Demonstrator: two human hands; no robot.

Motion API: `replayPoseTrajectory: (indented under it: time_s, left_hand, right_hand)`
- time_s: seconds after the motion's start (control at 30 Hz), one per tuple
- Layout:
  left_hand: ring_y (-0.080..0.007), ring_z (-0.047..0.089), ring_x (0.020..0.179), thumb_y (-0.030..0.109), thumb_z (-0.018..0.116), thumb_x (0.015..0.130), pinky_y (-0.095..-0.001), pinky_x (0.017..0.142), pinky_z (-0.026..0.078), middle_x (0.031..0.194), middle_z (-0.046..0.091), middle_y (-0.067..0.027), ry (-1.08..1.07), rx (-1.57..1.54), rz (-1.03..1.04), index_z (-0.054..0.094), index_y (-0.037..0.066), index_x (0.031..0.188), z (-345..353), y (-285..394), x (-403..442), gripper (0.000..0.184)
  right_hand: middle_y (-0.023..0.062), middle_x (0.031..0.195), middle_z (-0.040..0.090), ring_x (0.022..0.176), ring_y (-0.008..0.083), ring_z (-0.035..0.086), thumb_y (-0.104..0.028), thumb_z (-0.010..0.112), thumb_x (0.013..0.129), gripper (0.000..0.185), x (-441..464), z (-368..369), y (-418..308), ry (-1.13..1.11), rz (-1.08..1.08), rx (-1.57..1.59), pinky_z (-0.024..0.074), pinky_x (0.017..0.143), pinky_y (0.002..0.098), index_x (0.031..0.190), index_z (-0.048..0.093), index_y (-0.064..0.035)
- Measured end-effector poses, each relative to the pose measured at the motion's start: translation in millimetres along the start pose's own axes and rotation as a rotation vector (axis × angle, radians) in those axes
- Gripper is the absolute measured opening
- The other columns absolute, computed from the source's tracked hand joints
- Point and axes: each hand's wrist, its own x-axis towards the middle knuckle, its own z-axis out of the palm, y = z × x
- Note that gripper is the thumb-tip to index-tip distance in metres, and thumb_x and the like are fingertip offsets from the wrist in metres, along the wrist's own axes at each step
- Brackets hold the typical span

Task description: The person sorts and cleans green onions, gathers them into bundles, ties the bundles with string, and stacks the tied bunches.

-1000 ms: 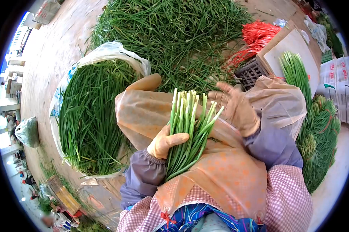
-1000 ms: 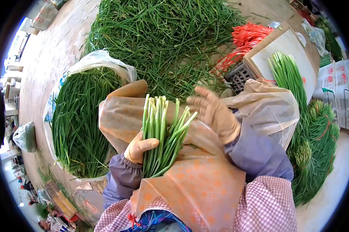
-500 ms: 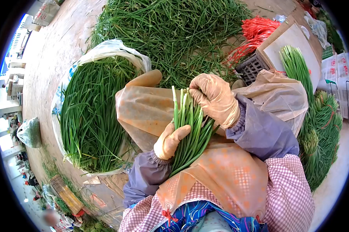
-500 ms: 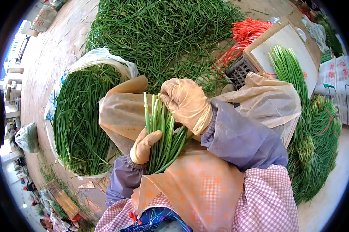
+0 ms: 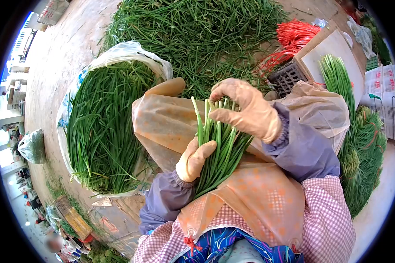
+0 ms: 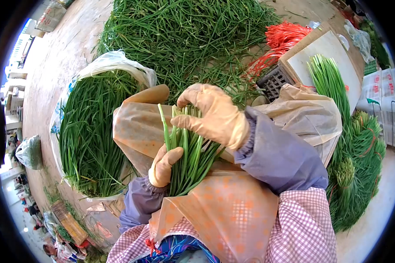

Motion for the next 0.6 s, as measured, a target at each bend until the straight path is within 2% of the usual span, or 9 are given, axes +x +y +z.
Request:
replayPoseTrajectory:
  time_s: [0.07, 0.17, 0.27, 0.33, 0.37, 0.4, 0.47, 0.57, 0.6]
  left_hand:
    - [-0.0171, 0.058, 0.107, 0.018, 0.050, 0.096, -0.0302, 0.094, 0.046, 0.124, 0.058, -0.0102, 0.019, 0.033, 0.017, 0.041, -0.001, 0.139, 1.1, 0.6, -1.8, 0.048]
    - [-0.0181, 0.058, 0.108, 0.013, 0.053, 0.092, -0.0307, 0.095, 0.045, 0.125, 0.057, -0.0107, 0.028, -0.039, 0.018, 0.039, -0.001, 0.139, 2.8, 3.1, -0.2, 0.052]
    - [-0.0197, 0.058, 0.109, 0.008, 0.054, 0.089, -0.0324, 0.096, 0.046, 0.126, 0.057, -0.0122, 0.015, -0.044, 0.022, 0.038, -0.002, 0.140, -1.7, 4.1, 3.2, 0.054]
    - [-0.0209, 0.058, 0.109, 0.007, 0.055, 0.088, -0.0339, 0.097, 0.046, 0.126, 0.057, -0.0130, 0.043, -0.084, -0.014, 0.038, -0.002, 0.140, -2.6, 4.3, 4.1, 0.055]
    - [-0.0247, 0.058, 0.113, 0.004, 0.054, 0.087, -0.0360, 0.099, 0.047, 0.128, 0.056, -0.0149, 0.024, -0.167, -0.011, 0.038, -0.002, 0.140, -2.3, 4.2, 3.7, 0.056]
    - [-0.0272, 0.061, 0.110, 0.010, 0.059, 0.084, -0.0395, 0.096, 0.049, 0.125, 0.058, -0.0174, 0.039, -0.182, -0.010, 0.041, -0.004, 0.136, -2.2, 4.1, 4.1, 0.057]
    - [-0.0322, 0.065, 0.102, 0.022, 0.069, 0.079, -0.0466, 0.091, 0.054, 0.119, 0.061, -0.0222, 0.072, -0.209, -0.004, 0.048, -0.007, 0.130, -0.6, 3.8, 5.9, 0.062]
    - [-0.0346, 0.066, 0.101, 0.024, 0.072, 0.076, -0.0472, 0.090, 0.055, 0.117, 0.061, -0.0242, 0.076, -0.221, 0.011, 0.049, -0.008, 0.128, -2.5, 0.6, 8.3, 0.066]
    - [-0.0349, 0.065, 0.102, 0.025, 0.073, 0.076, -0.0470, 0.090, 0.055, 0.117, 0.061, -0.0244, 0.076, -0.216, 0.006, 0.048, -0.008, 0.128, -5.3, -0.7, 9.1, 0.066]
  right_hand:
    - [0.0093, 0.098, 0.063, 0.092, 0.0227, 0.061, -0.021, 0.070, 0.089, 0.021, 0.4, 13.3, -3.9, 0.006, 0.299, 0.430, 0.0486, 0.083, 0.0343, 0.096, 0.063, -0.0026]
    - [0.0087, 0.083, 0.065, 0.080, 0.0181, 0.062, -0.013, 0.071, 0.085, 0.013, -0.1, 21.5, 15.7, 0.169, 0.009, 0.241, 0.0500, 0.075, 0.0303, 0.090, 0.066, -0.0021]
    - [0.0053, 0.084, 0.066, 0.080, 0.0147, 0.062, -0.013, 0.070, 0.087, 0.010, 2.6, 2.6, 17.4, 0.413, 0.123, 0.445, 0.0498, 0.075, 0.0299, 0.087, 0.067, -0.0034]
    - [0.0023, 0.082, 0.067, 0.078, 0.0152, 0.062, -0.012, 0.067, 0.089, 0.007, 14.6, -36.4, 37.9, 0.781, 0.177, 0.593, 0.0497, 0.074, 0.0294, 0.086, 0.068, -0.0053]
    - [0.0023, 0.081, 0.067, 0.077, 0.0157, 0.063, -0.011, 0.066, 0.089, 0.006, 14.3, -63.5, 68.1, 0.912, 0.167, 0.713, 0.0497, 0.075, 0.0292, 0.088, 0.067, -0.0060]
    - [0.0022, 0.080, 0.067, 0.077, 0.0163, 0.063, -0.010, 0.064, 0.090, 0.005, 9.6, -92.9, 98.4, 1.045, 0.151, 0.833, 0.0497, 0.075, 0.0291, 0.089, 0.067, -0.0067]
    - [0.0039, 0.082, 0.067, 0.079, 0.0178, 0.063, -0.011, 0.059, 0.092, 0.007, -2.3, -135.0, 128.1, 1.374, 0.382, 0.789, 0.0502, 0.075, 0.0292, 0.094, 0.064, -0.0072]
    - [0.0058, 0.089, 0.066, 0.083, 0.0198, 0.063, -0.021, 0.058, 0.095, 0.015, -41.0, -131.0, 152.5, 0.982, 0.643, 0.942, 0.0510, 0.077, 0.0346, 0.101, 0.060, -0.0076]
    - [0.0098, 0.101, 0.065, 0.092, 0.0243, 0.063, -0.027, 0.052, 0.097, 0.025, -61.7, -100.9, 175.8, 0.679, 0.488, 1.237, 0.0514, 0.085, 0.0383, 0.112, 0.057, -0.0077]
